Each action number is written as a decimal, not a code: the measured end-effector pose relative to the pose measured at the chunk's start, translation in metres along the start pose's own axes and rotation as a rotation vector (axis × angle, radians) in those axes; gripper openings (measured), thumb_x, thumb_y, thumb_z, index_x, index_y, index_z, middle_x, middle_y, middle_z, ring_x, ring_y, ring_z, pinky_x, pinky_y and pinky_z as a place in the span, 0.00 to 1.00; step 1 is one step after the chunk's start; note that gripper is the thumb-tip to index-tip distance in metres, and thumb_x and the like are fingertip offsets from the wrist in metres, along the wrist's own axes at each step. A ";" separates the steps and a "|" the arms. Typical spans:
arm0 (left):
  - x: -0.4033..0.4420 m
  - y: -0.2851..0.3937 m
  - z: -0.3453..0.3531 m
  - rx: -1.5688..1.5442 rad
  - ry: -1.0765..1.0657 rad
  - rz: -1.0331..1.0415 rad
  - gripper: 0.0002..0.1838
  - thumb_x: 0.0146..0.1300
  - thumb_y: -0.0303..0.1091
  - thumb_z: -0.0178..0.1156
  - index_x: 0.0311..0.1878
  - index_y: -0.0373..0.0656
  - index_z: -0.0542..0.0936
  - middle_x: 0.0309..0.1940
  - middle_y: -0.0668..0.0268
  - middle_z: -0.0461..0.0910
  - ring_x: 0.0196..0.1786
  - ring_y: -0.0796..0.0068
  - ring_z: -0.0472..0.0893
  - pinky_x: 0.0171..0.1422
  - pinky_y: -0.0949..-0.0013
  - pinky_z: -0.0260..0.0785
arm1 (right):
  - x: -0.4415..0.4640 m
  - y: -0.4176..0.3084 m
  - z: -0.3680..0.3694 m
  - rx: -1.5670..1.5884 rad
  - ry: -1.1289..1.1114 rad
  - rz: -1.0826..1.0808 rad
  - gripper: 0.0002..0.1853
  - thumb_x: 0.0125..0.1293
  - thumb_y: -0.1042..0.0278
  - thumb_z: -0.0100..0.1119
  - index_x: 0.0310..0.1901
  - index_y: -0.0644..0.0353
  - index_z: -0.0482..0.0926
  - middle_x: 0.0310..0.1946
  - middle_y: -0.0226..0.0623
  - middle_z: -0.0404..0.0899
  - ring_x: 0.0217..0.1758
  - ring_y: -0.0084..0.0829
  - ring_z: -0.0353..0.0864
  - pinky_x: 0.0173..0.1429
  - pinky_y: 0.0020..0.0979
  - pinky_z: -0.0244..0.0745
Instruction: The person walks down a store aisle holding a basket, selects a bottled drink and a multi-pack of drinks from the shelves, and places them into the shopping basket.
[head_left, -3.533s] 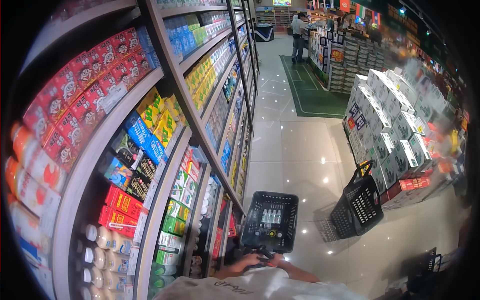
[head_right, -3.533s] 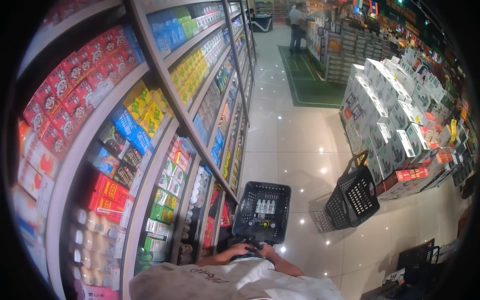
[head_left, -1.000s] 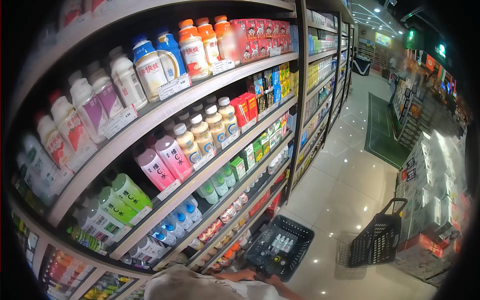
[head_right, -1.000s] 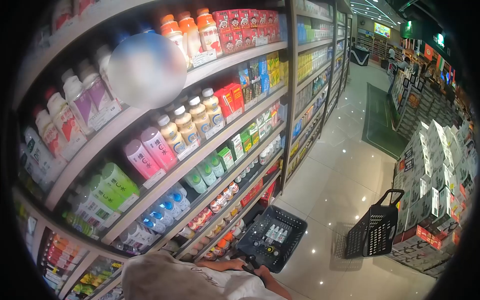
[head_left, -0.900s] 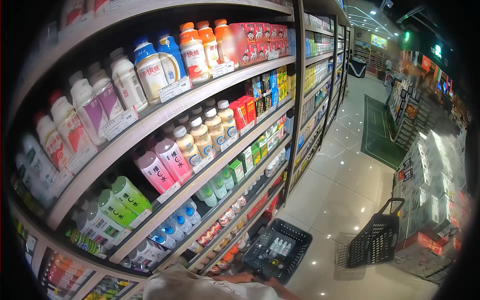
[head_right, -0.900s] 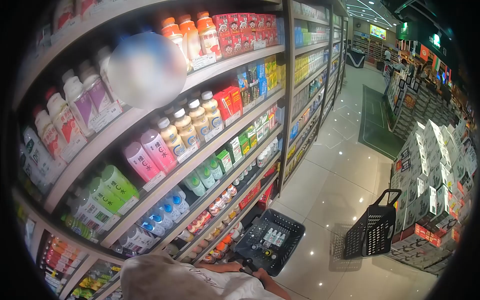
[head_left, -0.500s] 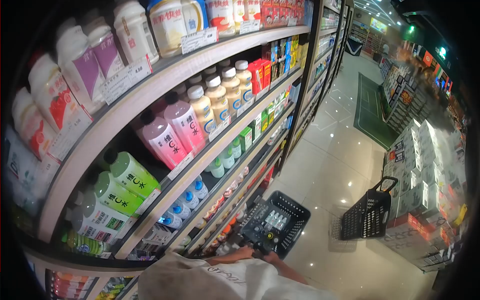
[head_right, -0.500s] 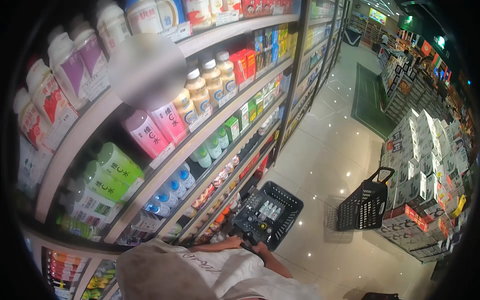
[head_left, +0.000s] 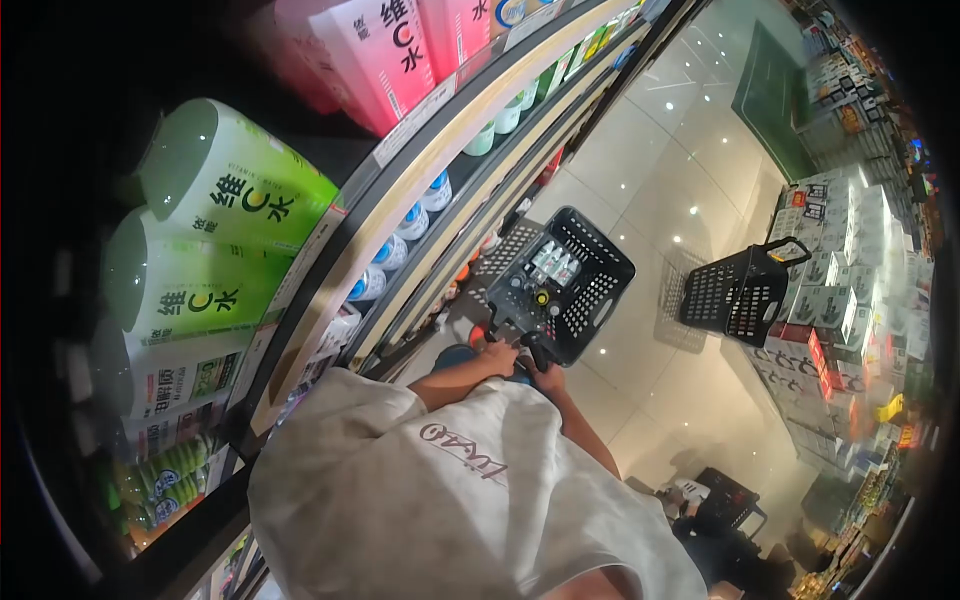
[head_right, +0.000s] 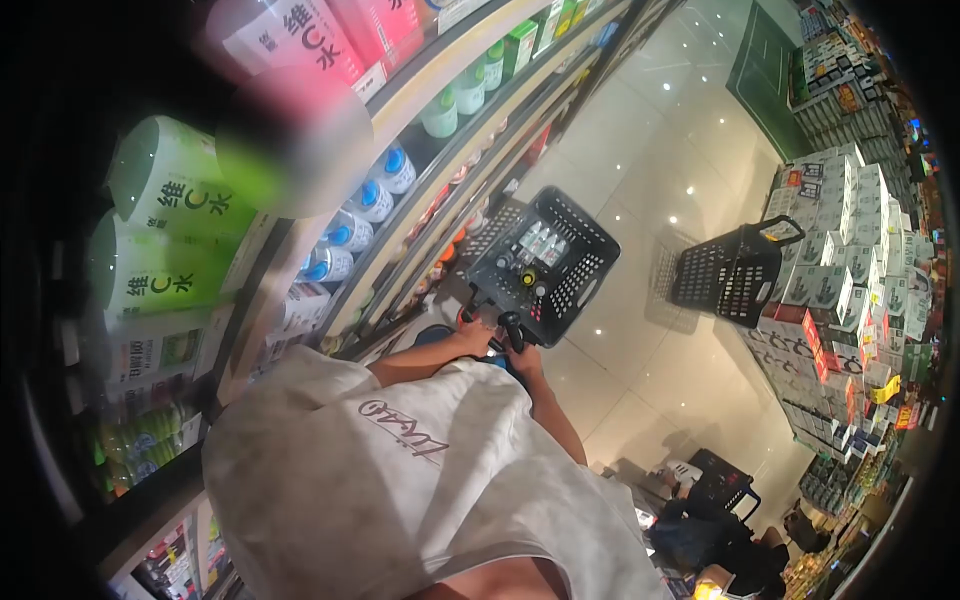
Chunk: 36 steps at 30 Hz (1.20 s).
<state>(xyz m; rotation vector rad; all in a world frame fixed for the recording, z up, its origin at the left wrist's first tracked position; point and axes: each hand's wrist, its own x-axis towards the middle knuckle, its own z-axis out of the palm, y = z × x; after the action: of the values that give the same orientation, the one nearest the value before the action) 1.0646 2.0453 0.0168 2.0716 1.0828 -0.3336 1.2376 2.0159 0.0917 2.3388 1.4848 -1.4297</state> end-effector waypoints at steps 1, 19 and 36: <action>-0.012 0.006 -0.015 -0.016 -0.019 -0.005 0.20 0.49 0.40 0.60 0.45 0.42 0.81 0.46 0.51 0.80 0.56 0.50 0.75 0.57 0.52 0.71 | -0.002 0.002 0.005 -0.011 0.005 0.005 0.35 0.52 0.35 0.62 0.36 0.70 0.80 0.34 0.58 0.81 0.43 0.50 0.82 0.44 0.42 0.74; -0.056 0.021 -0.045 -0.049 -0.078 -0.100 0.22 0.51 0.39 0.59 0.51 0.48 0.79 0.48 0.58 0.79 0.54 0.57 0.75 0.59 0.56 0.68 | -0.007 0.023 0.031 0.011 -0.014 -0.090 0.26 0.51 0.48 0.67 0.40 0.66 0.81 0.36 0.51 0.83 0.44 0.42 0.83 0.47 0.38 0.74; -0.102 0.051 0.024 -0.028 -0.029 -0.215 0.21 0.49 0.47 0.61 0.46 0.50 0.82 0.46 0.56 0.80 0.54 0.56 0.77 0.57 0.55 0.71 | -0.034 0.082 0.070 0.045 -0.128 -0.182 0.26 0.47 0.49 0.65 0.40 0.64 0.83 0.36 0.52 0.82 0.43 0.45 0.83 0.48 0.39 0.75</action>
<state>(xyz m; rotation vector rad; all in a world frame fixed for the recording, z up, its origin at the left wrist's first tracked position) 1.0458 1.9504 0.0810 1.9241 1.2879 -0.4508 1.2450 1.9153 0.0411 2.1364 1.6838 -1.6354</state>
